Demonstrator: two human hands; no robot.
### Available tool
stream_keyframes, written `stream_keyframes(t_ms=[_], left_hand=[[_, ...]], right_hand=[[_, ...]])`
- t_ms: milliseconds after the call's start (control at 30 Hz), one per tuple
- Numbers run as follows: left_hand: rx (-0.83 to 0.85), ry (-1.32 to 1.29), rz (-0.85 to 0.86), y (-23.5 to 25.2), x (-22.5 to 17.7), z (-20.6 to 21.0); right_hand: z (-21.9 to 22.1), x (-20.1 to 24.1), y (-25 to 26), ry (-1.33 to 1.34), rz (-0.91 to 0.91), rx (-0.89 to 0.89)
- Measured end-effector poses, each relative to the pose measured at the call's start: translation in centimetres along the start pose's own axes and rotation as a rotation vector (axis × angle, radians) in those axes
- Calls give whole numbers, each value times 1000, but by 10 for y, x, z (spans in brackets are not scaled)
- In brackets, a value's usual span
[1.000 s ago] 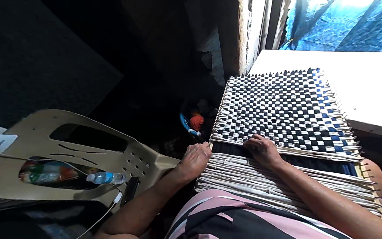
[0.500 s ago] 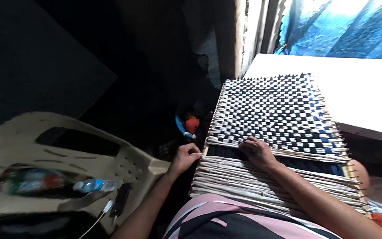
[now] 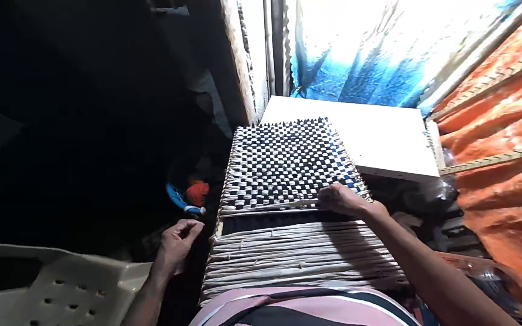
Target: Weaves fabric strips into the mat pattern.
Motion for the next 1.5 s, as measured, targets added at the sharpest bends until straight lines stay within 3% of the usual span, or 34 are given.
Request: stream_keyframes(t_ms=[133, 367, 700, 933, 1067, 1133, 1300, 1500], left_hand=[[4, 103, 245, 18, -30, 14], [270, 364, 505, 38, -56, 56], [522, 382, 528, 45, -87, 113], [600, 421, 540, 50, -111, 146], [626, 245, 537, 47, -124, 160], [645, 129, 491, 44, -132, 168], [767, -85, 318, 45, -155, 189], [840, -169, 321, 45, -166, 202]], right_hand=[[-18, -26, -8, 2, 34, -49], [-39, -63, -32, -228, 32, -295], [-44, -106, -73, -164, 13, -620], [-39, -103, -86, -42, -7, -850], [-48, -89, -94, -8, 62, -836], [-52, -85, -98, 122, 129, -769], [-54, -82, -109, 792, 357, -726], [-47, -60, -116, 1328, 357, -619]])
Point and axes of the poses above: each hand's wrist, its own y-axis towards the middle knuckle, its own z-axis out of the palm, x = y × z, the point moved 3 cm from there along y, towards the middle knuckle, and after that the axes turned 14 degrees about -x, right-handed, at the moved point
